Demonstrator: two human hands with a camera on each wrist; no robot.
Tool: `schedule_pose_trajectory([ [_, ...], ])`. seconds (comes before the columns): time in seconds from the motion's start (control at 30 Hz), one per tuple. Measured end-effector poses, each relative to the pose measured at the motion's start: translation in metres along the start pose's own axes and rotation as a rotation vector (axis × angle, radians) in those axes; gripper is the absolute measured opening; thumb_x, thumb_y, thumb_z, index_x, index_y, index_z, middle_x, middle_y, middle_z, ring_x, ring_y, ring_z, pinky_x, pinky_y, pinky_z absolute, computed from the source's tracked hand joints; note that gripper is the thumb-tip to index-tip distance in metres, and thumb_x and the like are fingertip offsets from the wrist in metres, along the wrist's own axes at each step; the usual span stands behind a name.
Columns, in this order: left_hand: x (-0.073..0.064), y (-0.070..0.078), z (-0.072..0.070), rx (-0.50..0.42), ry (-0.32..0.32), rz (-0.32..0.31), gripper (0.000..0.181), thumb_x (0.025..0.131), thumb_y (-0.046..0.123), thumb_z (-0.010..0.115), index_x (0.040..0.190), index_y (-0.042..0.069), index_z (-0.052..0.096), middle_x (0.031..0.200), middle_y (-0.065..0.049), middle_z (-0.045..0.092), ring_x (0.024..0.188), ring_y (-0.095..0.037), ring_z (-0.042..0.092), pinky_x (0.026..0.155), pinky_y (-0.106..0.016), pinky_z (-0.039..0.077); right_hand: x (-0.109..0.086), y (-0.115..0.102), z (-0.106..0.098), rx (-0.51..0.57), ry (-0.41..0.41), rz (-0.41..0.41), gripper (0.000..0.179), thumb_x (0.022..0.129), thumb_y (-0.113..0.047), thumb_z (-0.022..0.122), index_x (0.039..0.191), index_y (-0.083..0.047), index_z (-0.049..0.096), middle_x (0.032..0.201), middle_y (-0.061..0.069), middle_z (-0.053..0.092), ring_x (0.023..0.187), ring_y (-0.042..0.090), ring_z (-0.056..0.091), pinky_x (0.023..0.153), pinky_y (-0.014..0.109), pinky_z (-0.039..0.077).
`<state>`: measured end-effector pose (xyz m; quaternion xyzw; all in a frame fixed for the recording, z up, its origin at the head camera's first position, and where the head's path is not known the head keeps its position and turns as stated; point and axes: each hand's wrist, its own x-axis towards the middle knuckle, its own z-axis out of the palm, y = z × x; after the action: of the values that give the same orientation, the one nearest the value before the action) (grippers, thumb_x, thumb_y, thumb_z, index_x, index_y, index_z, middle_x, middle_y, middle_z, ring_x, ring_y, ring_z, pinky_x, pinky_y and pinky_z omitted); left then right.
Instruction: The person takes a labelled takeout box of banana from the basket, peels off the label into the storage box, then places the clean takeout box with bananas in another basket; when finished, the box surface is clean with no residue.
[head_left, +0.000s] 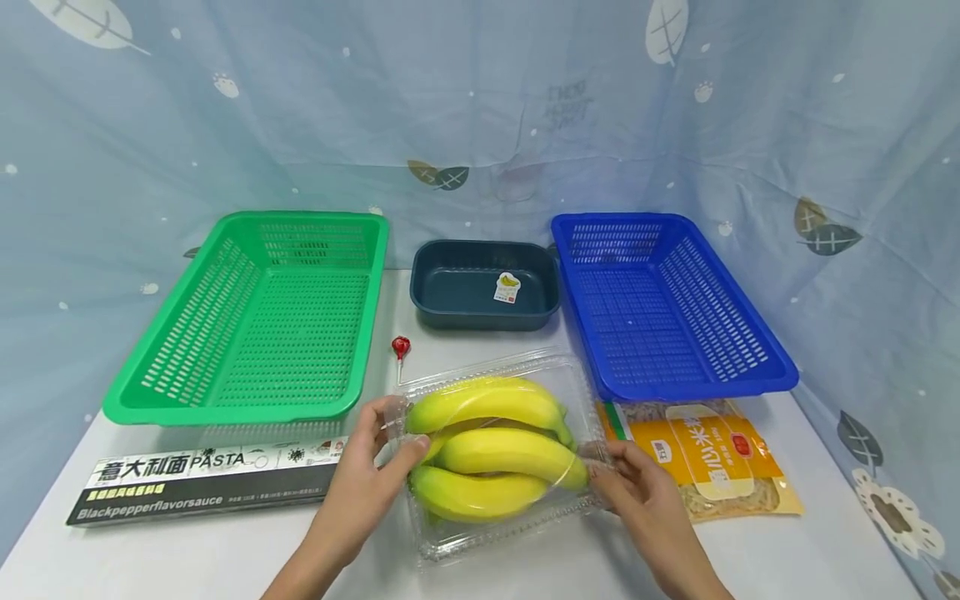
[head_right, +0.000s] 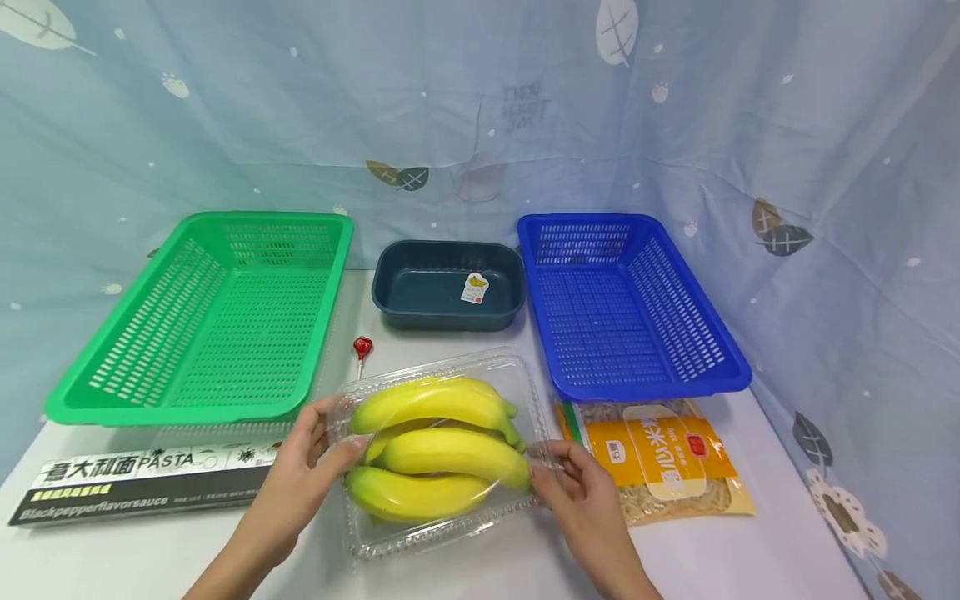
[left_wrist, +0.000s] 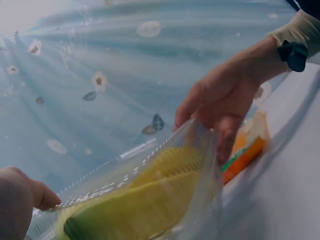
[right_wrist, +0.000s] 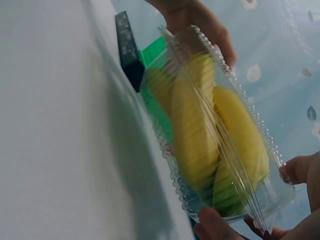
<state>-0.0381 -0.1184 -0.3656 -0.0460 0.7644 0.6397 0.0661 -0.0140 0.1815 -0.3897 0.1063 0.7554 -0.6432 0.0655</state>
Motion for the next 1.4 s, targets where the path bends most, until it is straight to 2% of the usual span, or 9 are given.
schedule_pose_trajectory([
  [0.13,-0.011,0.002,-0.008,0.031,0.001,0.033,0.05,0.091,0.022,0.073,0.133,0.013,0.046,0.143,-0.008,0.047,0.131,-0.034,0.047,0.096,-0.055,0.048,-0.002,-0.007,-0.003,0.01,-0.039,-0.101,0.032,0.097,-0.003,0.062,0.127,0.006,0.054,0.125,0.021,0.059,0.104,0.017,0.066,0.084,0.027,0.057],
  [0.23,-0.017,0.004,-0.014,-0.013,-0.038,0.048,0.051,0.089,0.019,0.076,0.133,0.016,0.05,0.14,-0.006,0.049,0.128,-0.031,0.05,0.091,-0.047,0.051,-0.001,-0.017,-0.008,-0.031,-0.049,-0.183,0.032,0.098,-0.004,0.063,0.128,0.005,0.055,0.129,0.02,0.057,0.11,0.014,0.063,0.087,0.023,0.054],
  [0.4,-0.02,0.006,-0.023,-0.083,-0.073,0.058,0.055,0.089,0.014,0.076,0.138,0.019,0.052,0.141,-0.002,0.049,0.131,-0.026,0.048,0.104,-0.049,0.043,0.005,-0.037,-0.013,-0.102,-0.079,-0.316,0.029,0.097,-0.005,0.065,0.125,0.001,0.06,0.129,0.016,0.057,0.12,0.015,0.057,0.094,0.02,0.05],
  [0.5,-0.02,0.006,-0.029,-0.104,-0.046,0.04,0.056,0.09,0.015,0.076,0.14,0.019,0.051,0.143,-0.002,0.047,0.129,-0.027,0.049,0.104,-0.047,0.043,0.009,-0.048,-0.01,-0.082,-0.132,-0.352,0.029,0.095,-0.005,0.068,0.124,-0.001,0.062,0.127,0.017,0.059,0.119,0.024,0.059,0.09,0.028,0.054],
  [0.6,-0.022,0.007,-0.037,-0.145,-0.024,0.023,0.055,0.09,0.012,0.075,0.139,0.017,0.051,0.141,-0.007,0.049,0.122,-0.03,0.055,0.092,-0.039,0.054,0.014,-0.061,-0.005,-0.073,-0.189,-0.398,0.031,0.094,-0.003,0.069,0.124,-0.001,0.062,0.124,0.017,0.06,0.113,0.03,0.061,0.083,0.034,0.058],
  [0.8,-0.027,0.01,-0.051,-0.202,-0.036,0.066,0.052,0.09,0.005,0.074,0.135,0.008,0.049,0.143,-0.013,0.05,0.128,-0.035,0.052,0.091,-0.035,0.055,0.03,-0.094,0.0,-0.096,-0.273,-0.523,0.033,0.093,0.001,0.067,0.126,-0.001,0.063,0.122,0.015,0.061,0.103,0.028,0.063,0.079,0.035,0.059],
  [0.97,-0.028,0.013,-0.064,-0.199,-0.039,0.061,0.05,0.091,0.006,0.072,0.133,0.008,0.046,0.145,-0.015,0.046,0.13,-0.022,0.052,0.09,-0.035,0.055,0.041,-0.115,0.01,-0.124,-0.307,-0.546,0.032,0.094,-0.003,0.069,0.126,-0.004,0.064,0.117,0.012,0.064,0.096,0.027,0.063,0.079,0.034,0.059],
  [1.1,-0.029,0.015,-0.079,-0.193,-0.051,0.099,0.055,0.093,0.004,0.07,0.141,0.013,0.045,0.147,-0.014,0.043,0.126,-0.012,0.056,0.089,-0.034,0.056,0.049,-0.128,0.021,-0.141,-0.341,-0.558,0.031,0.094,-0.007,0.07,0.124,-0.006,0.065,0.114,0.01,0.065,0.093,0.028,0.064,0.078,0.034,0.06],
  [1.4,-0.024,0.013,-0.114,-0.241,-0.017,0.176,0.061,0.096,-0.004,0.063,0.15,0.015,0.044,0.15,-0.009,0.038,0.111,-0.016,0.066,0.081,-0.033,0.058,0.068,-0.162,0.052,-0.173,-0.411,-0.631,0.03,0.094,-0.013,0.071,0.124,-0.01,0.066,0.115,0.006,0.066,0.098,0.022,0.067,0.077,0.035,0.058],
])
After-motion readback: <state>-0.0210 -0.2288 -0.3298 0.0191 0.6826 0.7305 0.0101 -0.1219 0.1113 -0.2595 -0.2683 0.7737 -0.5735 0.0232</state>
